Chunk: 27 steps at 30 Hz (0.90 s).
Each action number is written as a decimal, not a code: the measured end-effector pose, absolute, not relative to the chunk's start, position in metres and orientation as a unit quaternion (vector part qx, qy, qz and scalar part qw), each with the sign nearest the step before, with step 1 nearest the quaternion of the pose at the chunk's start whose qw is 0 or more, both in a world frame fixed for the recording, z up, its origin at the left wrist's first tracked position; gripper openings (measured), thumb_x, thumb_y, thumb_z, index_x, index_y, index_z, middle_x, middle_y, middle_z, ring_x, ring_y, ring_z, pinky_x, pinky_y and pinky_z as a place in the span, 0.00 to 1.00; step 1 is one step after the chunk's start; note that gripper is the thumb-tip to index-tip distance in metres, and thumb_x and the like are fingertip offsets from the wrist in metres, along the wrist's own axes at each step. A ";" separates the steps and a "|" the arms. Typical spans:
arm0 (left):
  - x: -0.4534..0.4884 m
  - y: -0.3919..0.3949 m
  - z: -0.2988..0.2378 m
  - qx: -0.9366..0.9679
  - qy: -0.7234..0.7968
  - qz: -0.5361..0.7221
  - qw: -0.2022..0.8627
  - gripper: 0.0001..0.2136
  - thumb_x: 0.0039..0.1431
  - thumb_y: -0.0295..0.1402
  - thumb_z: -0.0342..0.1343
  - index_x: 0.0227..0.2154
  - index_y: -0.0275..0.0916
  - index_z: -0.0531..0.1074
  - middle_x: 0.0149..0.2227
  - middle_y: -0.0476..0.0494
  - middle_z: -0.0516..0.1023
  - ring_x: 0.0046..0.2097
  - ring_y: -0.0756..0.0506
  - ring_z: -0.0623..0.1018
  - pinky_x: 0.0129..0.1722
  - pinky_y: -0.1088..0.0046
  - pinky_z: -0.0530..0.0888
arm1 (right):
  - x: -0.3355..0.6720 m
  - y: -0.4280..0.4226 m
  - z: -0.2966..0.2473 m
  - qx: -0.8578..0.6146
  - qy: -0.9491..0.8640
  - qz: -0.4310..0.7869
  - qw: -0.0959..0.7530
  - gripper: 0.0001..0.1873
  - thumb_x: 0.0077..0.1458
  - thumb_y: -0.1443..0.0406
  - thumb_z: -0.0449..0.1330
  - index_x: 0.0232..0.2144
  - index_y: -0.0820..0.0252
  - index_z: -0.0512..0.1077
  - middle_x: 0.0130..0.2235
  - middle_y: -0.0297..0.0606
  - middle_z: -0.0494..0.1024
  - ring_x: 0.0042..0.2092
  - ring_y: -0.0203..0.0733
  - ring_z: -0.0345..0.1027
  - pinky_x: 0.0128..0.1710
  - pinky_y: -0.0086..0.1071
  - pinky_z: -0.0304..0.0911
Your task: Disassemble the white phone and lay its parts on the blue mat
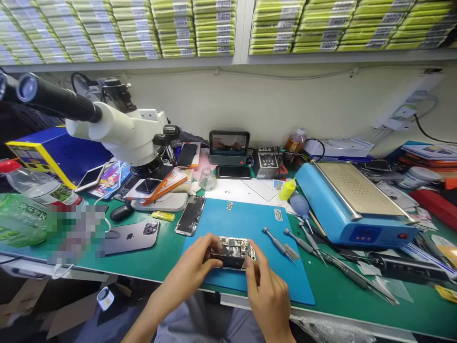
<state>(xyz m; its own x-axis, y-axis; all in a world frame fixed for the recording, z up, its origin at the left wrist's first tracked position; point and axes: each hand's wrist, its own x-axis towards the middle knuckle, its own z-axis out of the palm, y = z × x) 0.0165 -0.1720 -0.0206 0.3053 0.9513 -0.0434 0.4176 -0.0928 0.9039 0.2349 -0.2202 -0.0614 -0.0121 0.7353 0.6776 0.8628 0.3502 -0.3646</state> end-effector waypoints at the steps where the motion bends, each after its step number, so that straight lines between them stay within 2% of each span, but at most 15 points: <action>1: 0.013 -0.167 -0.018 0.664 0.506 0.319 0.448 0.08 0.62 0.30 0.64 0.43 0.45 0.74 0.40 0.51 0.81 0.40 0.44 0.79 0.42 0.69 0.74 | 0.236 -0.220 -0.062 -0.567 -0.702 -0.075 0.424 0.20 0.79 0.64 0.54 0.64 0.70 0.74 0.37 0.44 0.88 0.29 0.39 0.82 0.29 0.29 0.70; 4: -0.009 -0.139 -0.004 0.627 0.506 0.384 0.450 0.14 0.65 0.38 0.66 0.49 0.45 0.72 0.45 0.47 0.83 0.48 0.42 0.83 0.47 0.67 0.77 | 0.238 -0.222 -0.064 -0.568 -0.693 -0.072 0.437 0.20 0.79 0.62 0.53 0.63 0.69 0.74 0.26 0.36 0.83 0.21 0.37 0.74 0.23 0.29 0.65; 7: -0.039 -0.101 0.013 0.605 0.504 0.421 0.450 0.20 0.68 0.45 0.67 0.56 0.43 0.72 0.47 0.45 0.83 0.47 0.42 0.84 0.47 0.65 0.80 | 0.240 -0.222 -0.066 -0.566 -0.692 -0.074 0.442 0.21 0.79 0.61 0.53 0.64 0.69 0.73 0.26 0.35 0.83 0.21 0.37 0.74 0.24 0.29 0.65; 10: -0.058 -0.072 0.018 0.601 0.512 0.414 0.453 0.18 0.74 0.44 0.63 0.58 0.38 0.75 0.51 0.41 0.82 0.46 0.42 0.84 0.47 0.59 0.83 | 0.240 -0.222 -0.068 -0.564 -0.693 -0.077 0.441 0.22 0.79 0.61 0.53 0.64 0.69 0.73 0.29 0.39 0.85 0.21 0.37 0.74 0.26 0.29 0.67; 14: -0.050 -0.047 0.003 0.630 0.525 0.349 0.453 0.18 0.74 0.41 0.64 0.59 0.38 0.75 0.57 0.38 0.80 0.51 0.40 0.83 0.50 0.56 0.84 | 0.240 -0.221 -0.071 -0.561 -0.699 -0.078 0.437 0.22 0.79 0.60 0.53 0.64 0.69 0.74 0.31 0.41 0.87 0.21 0.37 0.74 0.27 0.29 0.69; 21: -0.004 -0.018 -0.023 0.717 0.510 0.274 0.388 0.18 0.74 0.41 0.64 0.60 0.38 0.75 0.59 0.37 0.79 0.54 0.39 0.83 0.53 0.53 0.83 | 0.242 -0.221 -0.075 -0.564 -0.700 -0.071 0.433 0.23 0.79 0.60 0.53 0.65 0.67 0.74 0.39 0.47 0.89 0.24 0.39 0.78 0.25 0.29 0.69; 27: 0.007 -0.025 -0.028 0.785 0.491 0.261 0.272 0.18 0.74 0.41 0.64 0.60 0.39 0.75 0.60 0.37 0.79 0.56 0.37 0.82 0.56 0.51 0.82 | 0.242 -0.221 -0.081 -0.580 -0.684 -0.063 0.438 0.24 0.80 0.57 0.51 0.65 0.65 0.75 0.32 0.43 0.87 0.21 0.39 0.75 0.22 0.29 0.66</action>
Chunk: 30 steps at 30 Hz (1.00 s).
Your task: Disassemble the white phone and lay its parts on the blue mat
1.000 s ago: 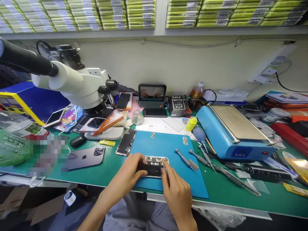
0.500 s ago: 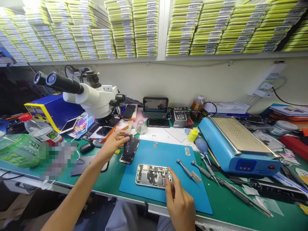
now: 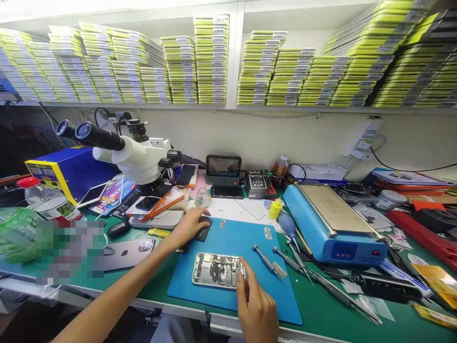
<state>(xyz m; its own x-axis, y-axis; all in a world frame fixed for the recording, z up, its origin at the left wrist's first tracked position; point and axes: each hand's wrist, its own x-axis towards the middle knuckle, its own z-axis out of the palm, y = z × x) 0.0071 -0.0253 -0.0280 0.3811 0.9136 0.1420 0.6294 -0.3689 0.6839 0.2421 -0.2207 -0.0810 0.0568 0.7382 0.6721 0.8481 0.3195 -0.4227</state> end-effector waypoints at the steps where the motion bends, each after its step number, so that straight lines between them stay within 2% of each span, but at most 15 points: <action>1: 0.007 -0.028 -0.027 0.795 0.487 0.259 0.253 0.18 0.73 0.41 0.64 0.60 0.39 0.75 0.61 0.37 0.78 0.57 0.37 0.82 0.56 0.50 0.82 | 0.242 -0.220 -0.082 -0.581 -0.682 -0.062 0.440 0.25 0.80 0.57 0.51 0.65 0.65 0.75 0.31 0.42 0.87 0.21 0.39 0.74 0.23 0.29 0.67; 7: -0.016 -0.049 -0.013 0.821 0.477 0.262 0.173 0.18 0.74 0.41 0.63 0.60 0.39 0.76 0.62 0.37 0.78 0.59 0.37 0.81 0.58 0.49 0.81 | 0.240 -0.221 -0.086 -0.578 -0.684 -0.056 0.442 0.24 0.79 0.55 0.52 0.64 0.64 0.76 0.29 0.41 0.85 0.20 0.39 0.73 0.27 0.30 0.70; 13: -0.053 -0.111 -0.021 0.806 0.533 0.233 0.109 0.16 0.76 0.39 0.59 0.61 0.42 0.76 0.62 0.38 0.79 0.62 0.36 0.79 0.64 0.48 0.76 | 0.243 -0.220 -0.086 -0.573 -0.694 -0.052 0.433 0.25 0.79 0.55 0.52 0.67 0.64 0.73 0.30 0.42 0.85 0.21 0.39 0.75 0.22 0.29 0.66; 15: -0.056 -0.129 -0.034 0.773 0.589 0.226 0.071 0.19 0.75 0.43 0.58 0.63 0.43 0.74 0.62 0.36 0.78 0.61 0.34 0.79 0.61 0.50 0.77 | 0.243 -0.220 -0.088 -0.574 -0.694 -0.058 0.431 0.26 0.79 0.55 0.52 0.66 0.64 0.74 0.31 0.42 0.86 0.22 0.39 0.75 0.22 0.29 0.66; 18: -0.046 -0.142 -0.052 0.724 0.655 0.216 0.021 0.29 0.70 0.48 0.61 0.67 0.39 0.70 0.60 0.28 0.77 0.58 0.28 0.79 0.56 0.48 0.77 | 0.241 -0.219 -0.090 -0.578 -0.684 -0.070 0.441 0.26 0.79 0.54 0.51 0.65 0.65 0.75 0.31 0.43 0.86 0.20 0.39 0.73 0.25 0.30 0.69; 21: -0.027 -0.144 -0.060 0.709 0.673 0.212 0.001 0.28 0.72 0.44 0.59 0.70 0.41 0.67 0.58 0.30 0.78 0.56 0.29 0.80 0.54 0.52 0.76 | 0.241 -0.219 -0.091 -0.575 -0.685 -0.072 0.442 0.26 0.79 0.55 0.52 0.65 0.65 0.76 0.30 0.43 0.86 0.20 0.39 0.71 0.27 0.30 0.71; 25: -0.008 -0.142 -0.057 0.697 0.684 0.214 0.003 0.25 0.74 0.36 0.54 0.71 0.41 0.66 0.65 0.29 0.74 0.55 0.30 0.78 0.53 0.52 0.75 | 0.243 -0.218 -0.090 -0.577 -0.687 -0.080 0.435 0.26 0.79 0.55 0.52 0.65 0.64 0.76 0.28 0.42 0.84 0.18 0.39 0.69 0.25 0.30 0.68; 30: -0.007 -0.133 -0.052 0.673 0.705 0.221 0.030 0.28 0.69 0.31 0.57 0.70 0.41 0.67 0.63 0.32 0.75 0.57 0.31 0.77 0.54 0.54 0.75 | 0.245 -0.216 -0.096 -0.584 -0.682 -0.099 0.428 0.26 0.79 0.53 0.51 0.63 0.62 0.78 0.26 0.40 0.83 0.17 0.40 0.71 0.19 0.31 0.63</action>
